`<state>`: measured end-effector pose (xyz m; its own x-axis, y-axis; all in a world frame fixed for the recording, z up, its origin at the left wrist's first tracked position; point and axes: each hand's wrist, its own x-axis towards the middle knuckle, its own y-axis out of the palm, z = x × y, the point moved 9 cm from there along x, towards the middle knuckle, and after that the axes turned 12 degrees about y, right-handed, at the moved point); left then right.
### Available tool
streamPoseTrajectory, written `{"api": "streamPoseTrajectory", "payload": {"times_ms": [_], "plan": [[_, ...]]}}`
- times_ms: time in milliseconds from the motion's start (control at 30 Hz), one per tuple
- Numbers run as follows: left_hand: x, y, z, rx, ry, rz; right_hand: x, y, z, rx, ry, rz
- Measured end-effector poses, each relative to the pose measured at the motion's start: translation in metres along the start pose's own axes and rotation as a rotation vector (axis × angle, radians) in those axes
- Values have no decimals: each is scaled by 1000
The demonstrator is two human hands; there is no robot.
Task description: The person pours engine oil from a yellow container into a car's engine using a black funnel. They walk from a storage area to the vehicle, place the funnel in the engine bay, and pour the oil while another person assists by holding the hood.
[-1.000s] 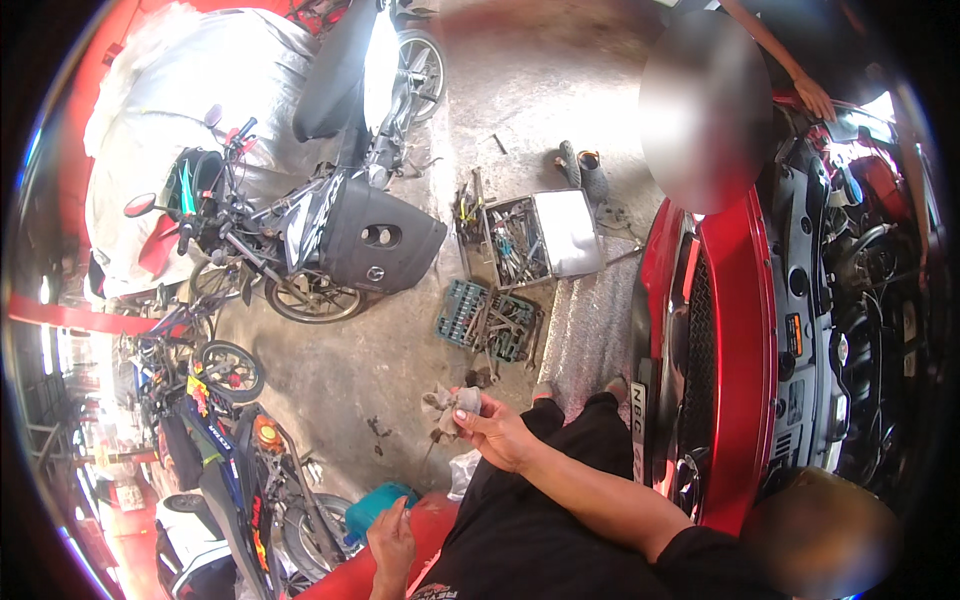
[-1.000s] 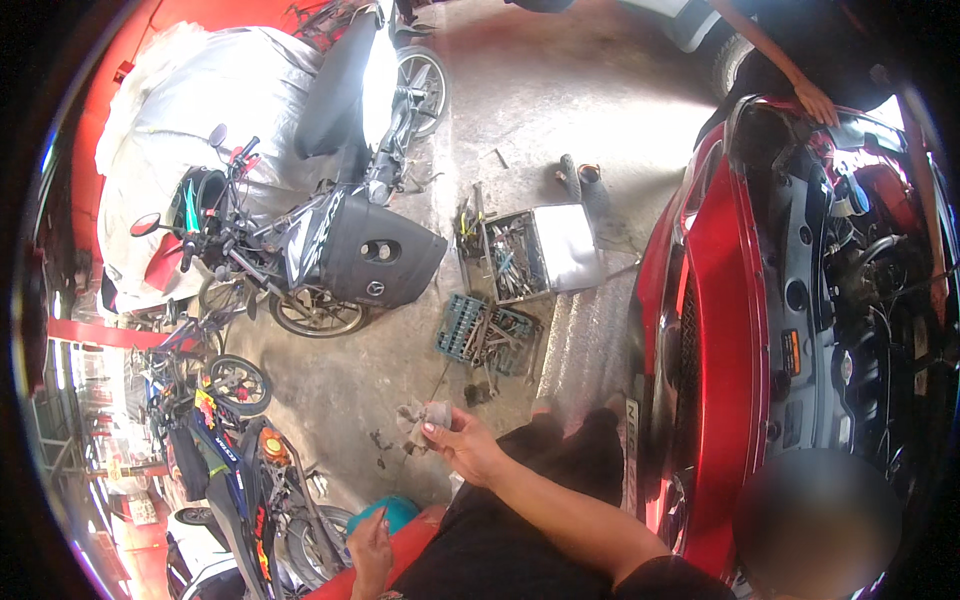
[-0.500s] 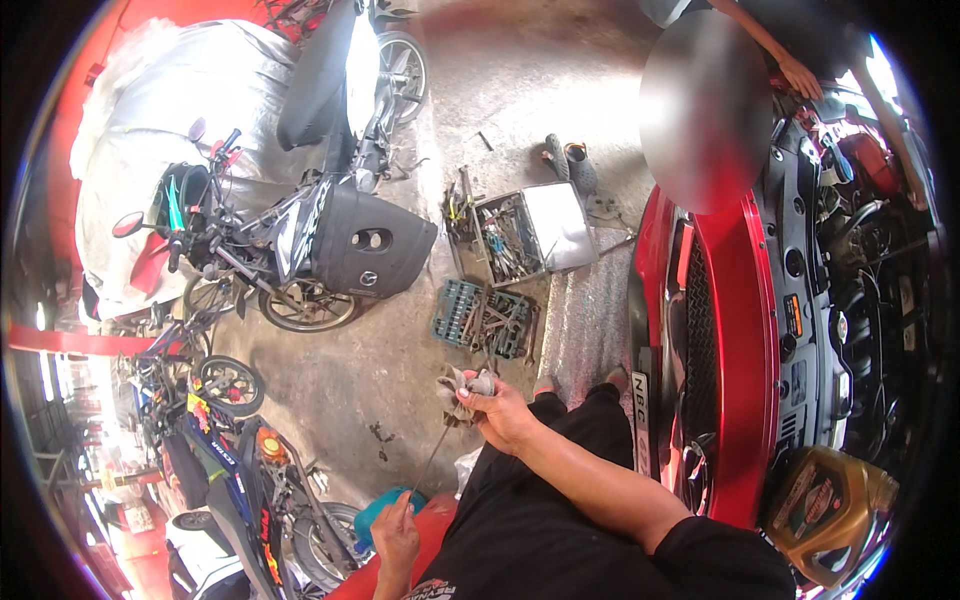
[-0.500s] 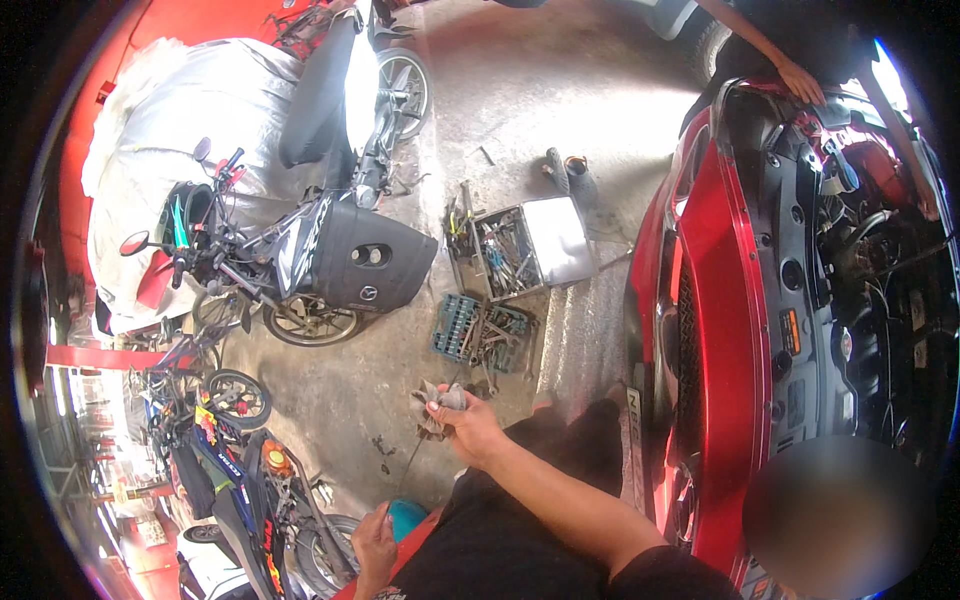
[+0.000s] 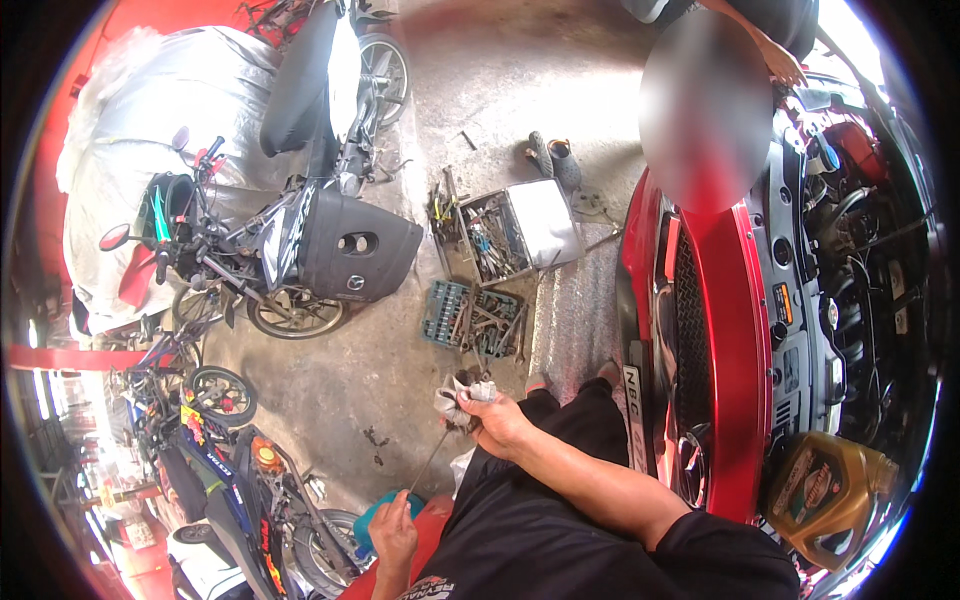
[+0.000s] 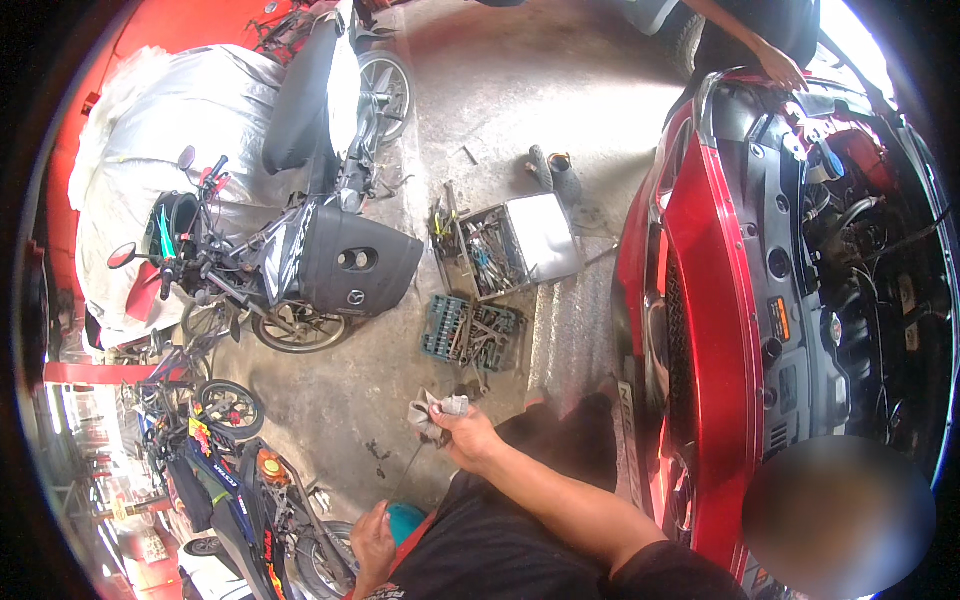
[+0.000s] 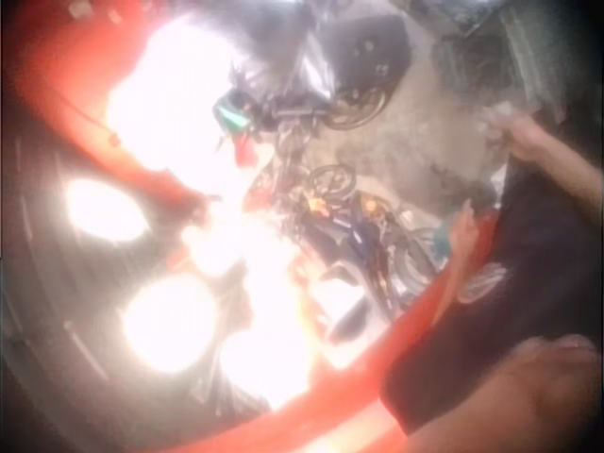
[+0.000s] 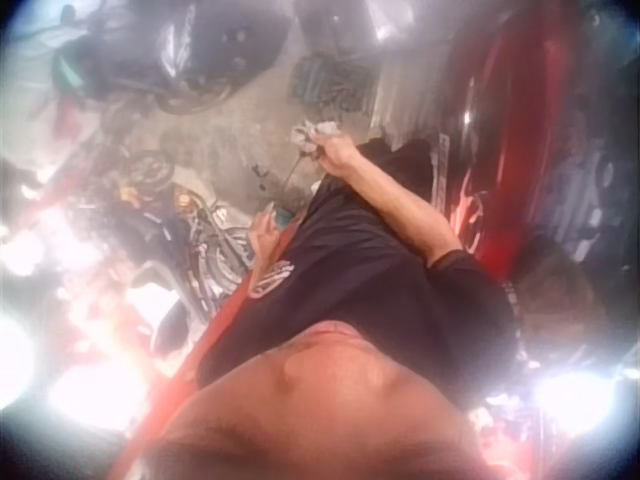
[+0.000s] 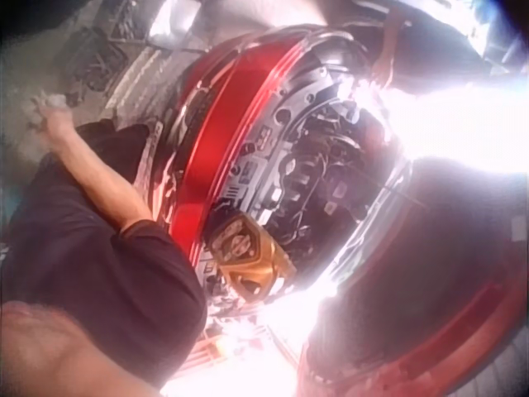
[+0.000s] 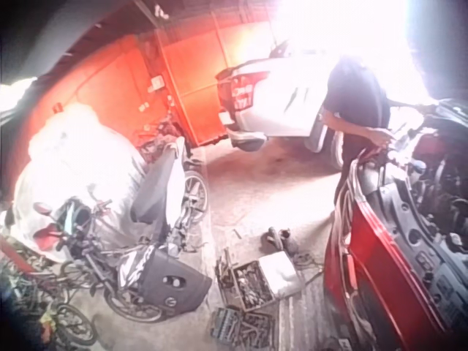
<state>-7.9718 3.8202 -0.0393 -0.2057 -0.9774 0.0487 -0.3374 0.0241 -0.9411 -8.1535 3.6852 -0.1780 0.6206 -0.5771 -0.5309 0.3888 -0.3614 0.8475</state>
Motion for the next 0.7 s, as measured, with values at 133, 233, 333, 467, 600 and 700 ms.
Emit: {"api": "streamPoseTrajectory", "payload": {"times_ms": [133,233,333,467,600,700], "plan": [[0,6,-2,-28,-16,14,7,-14,3,34,-104,-121],[1,9,-5,-39,-35,19,10,-26,10,43,-172,-231],[-7,12,2,-102,-67,5,9,-33,37,20,-271,-326],[-11,16,5,-194,-103,48,2,-36,58,3,-364,-398],[-18,29,19,-313,-254,103,-7,-36,73,19,-411,-455],[-33,41,38,-381,-353,130,-7,-51,91,6,-458,-486]]}}
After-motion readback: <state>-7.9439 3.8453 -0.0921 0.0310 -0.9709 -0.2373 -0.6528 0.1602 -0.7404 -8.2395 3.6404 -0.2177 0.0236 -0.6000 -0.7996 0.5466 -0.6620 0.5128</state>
